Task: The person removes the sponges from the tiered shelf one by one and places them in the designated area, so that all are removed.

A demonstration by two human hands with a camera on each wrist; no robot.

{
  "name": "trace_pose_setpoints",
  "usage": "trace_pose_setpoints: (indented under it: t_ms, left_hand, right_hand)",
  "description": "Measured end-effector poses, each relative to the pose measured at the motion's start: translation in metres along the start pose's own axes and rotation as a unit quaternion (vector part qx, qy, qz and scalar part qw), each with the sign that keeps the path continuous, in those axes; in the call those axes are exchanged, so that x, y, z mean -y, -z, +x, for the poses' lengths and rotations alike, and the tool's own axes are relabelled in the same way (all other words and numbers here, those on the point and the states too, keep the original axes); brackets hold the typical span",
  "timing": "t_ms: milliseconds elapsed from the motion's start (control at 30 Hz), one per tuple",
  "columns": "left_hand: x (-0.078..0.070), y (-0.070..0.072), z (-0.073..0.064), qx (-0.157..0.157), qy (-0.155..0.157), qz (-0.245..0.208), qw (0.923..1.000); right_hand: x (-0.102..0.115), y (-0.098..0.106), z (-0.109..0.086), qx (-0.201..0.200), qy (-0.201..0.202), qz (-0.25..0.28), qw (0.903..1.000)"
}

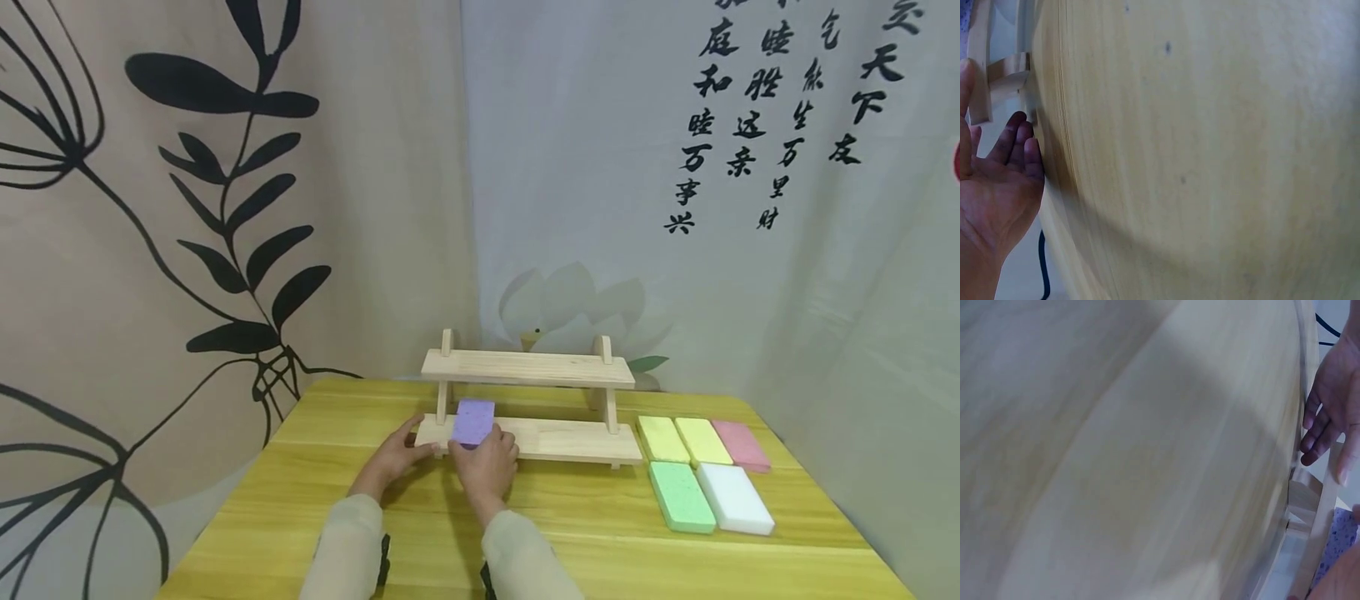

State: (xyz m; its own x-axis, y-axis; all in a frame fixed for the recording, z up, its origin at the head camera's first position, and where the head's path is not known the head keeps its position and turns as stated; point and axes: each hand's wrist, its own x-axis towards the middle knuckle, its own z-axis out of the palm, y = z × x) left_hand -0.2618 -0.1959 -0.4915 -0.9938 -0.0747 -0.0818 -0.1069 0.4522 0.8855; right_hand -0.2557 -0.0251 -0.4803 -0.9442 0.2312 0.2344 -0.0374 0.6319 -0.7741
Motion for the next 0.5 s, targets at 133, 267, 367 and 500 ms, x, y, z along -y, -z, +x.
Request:
trace_pose_setpoints:
  t_ms: [133, 267, 367, 500]
  left_hand:
    - [-0.002, -0.001, 0.000, -0.001, 0.001, 0.002, 1.0000]
    - [-0.002, -0.002, 0.000, 0.000, 0.004, 0.004, 1.0000]
    - [0.000, -0.002, 0.001, -0.002, 0.007, 0.008, 0.9999]
    - [0.001, -0.001, 0.002, -0.005, 0.007, 0.008, 0.9999]
  right_hand:
    - [-0.002, 0.006, 0.001, 0.016, 0.004, 0.010, 0.9998]
    - [-0.003, 0.011, 0.002, 0.033, 0.001, 0.020, 0.9992]
    - [-0.004, 0.014, 0.002, 0.043, 0.003, 0.024, 0.9988]
    - [-0.005, 0.019, 0.003, 0.048, 0.008, 0.037, 0.9981]
